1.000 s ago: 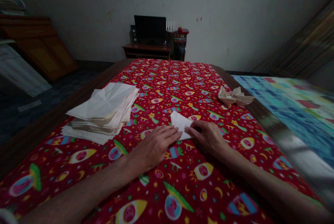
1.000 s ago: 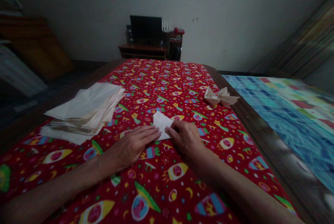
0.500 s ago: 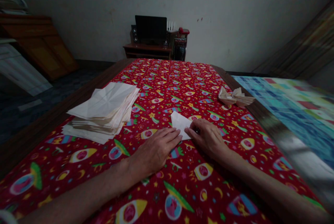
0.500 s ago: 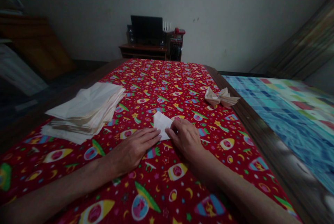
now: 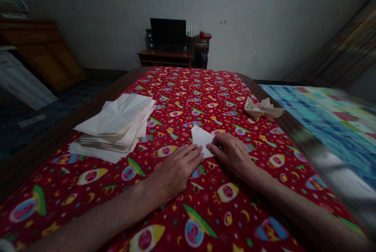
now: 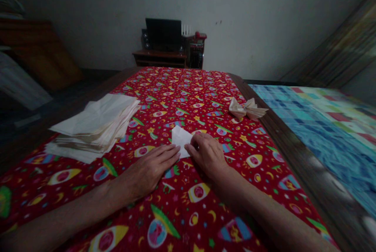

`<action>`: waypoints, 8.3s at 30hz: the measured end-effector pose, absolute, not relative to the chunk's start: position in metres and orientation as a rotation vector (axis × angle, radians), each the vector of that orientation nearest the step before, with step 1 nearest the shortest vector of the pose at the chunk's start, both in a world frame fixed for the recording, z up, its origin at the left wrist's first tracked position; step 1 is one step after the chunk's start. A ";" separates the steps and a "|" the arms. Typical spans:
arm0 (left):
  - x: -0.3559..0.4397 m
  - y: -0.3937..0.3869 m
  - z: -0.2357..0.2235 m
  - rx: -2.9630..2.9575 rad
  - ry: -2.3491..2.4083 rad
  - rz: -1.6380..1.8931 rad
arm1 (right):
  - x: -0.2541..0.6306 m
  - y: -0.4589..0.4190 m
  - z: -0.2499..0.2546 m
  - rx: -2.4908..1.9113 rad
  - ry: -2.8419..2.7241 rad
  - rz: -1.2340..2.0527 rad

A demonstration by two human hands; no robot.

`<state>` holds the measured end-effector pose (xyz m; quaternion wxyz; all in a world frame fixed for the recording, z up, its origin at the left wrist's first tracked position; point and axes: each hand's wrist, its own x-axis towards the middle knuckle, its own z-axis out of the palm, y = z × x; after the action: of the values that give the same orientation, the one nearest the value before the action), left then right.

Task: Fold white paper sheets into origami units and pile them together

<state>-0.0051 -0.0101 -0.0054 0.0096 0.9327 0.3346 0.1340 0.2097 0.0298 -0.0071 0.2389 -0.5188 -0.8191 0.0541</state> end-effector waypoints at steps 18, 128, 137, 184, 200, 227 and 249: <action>-0.003 -0.014 0.002 3.035 1.077 0.287 | 0.209 -0.029 0.001 -0.971 -2.665 -0.157; 0.000 0.104 0.011 2.636 0.871 0.605 | 0.225 -0.002 0.004 -1.695 -2.266 -0.179; -0.002 0.102 0.011 2.616 0.873 0.639 | 0.227 0.000 -0.002 -1.609 -2.230 -0.217; 0.021 0.083 0.011 2.880 0.967 0.560 | 0.221 0.013 -0.008 -1.317 -2.276 -0.326; 0.018 0.086 0.000 2.828 0.930 0.657 | 0.221 0.013 -0.007 -1.323 -2.280 -0.316; -0.015 0.070 0.019 3.280 0.613 0.312 | 0.223 -0.004 0.014 -1.156 -2.657 -0.401; 0.005 0.032 0.010 3.064 0.715 0.276 | 0.225 -0.004 0.008 -1.146 -2.645 -0.363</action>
<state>0.0050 0.0317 0.0104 -0.0082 0.9701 0.2264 0.0873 0.2247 -0.0042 0.0078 0.1179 -0.3917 -0.9041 -0.1239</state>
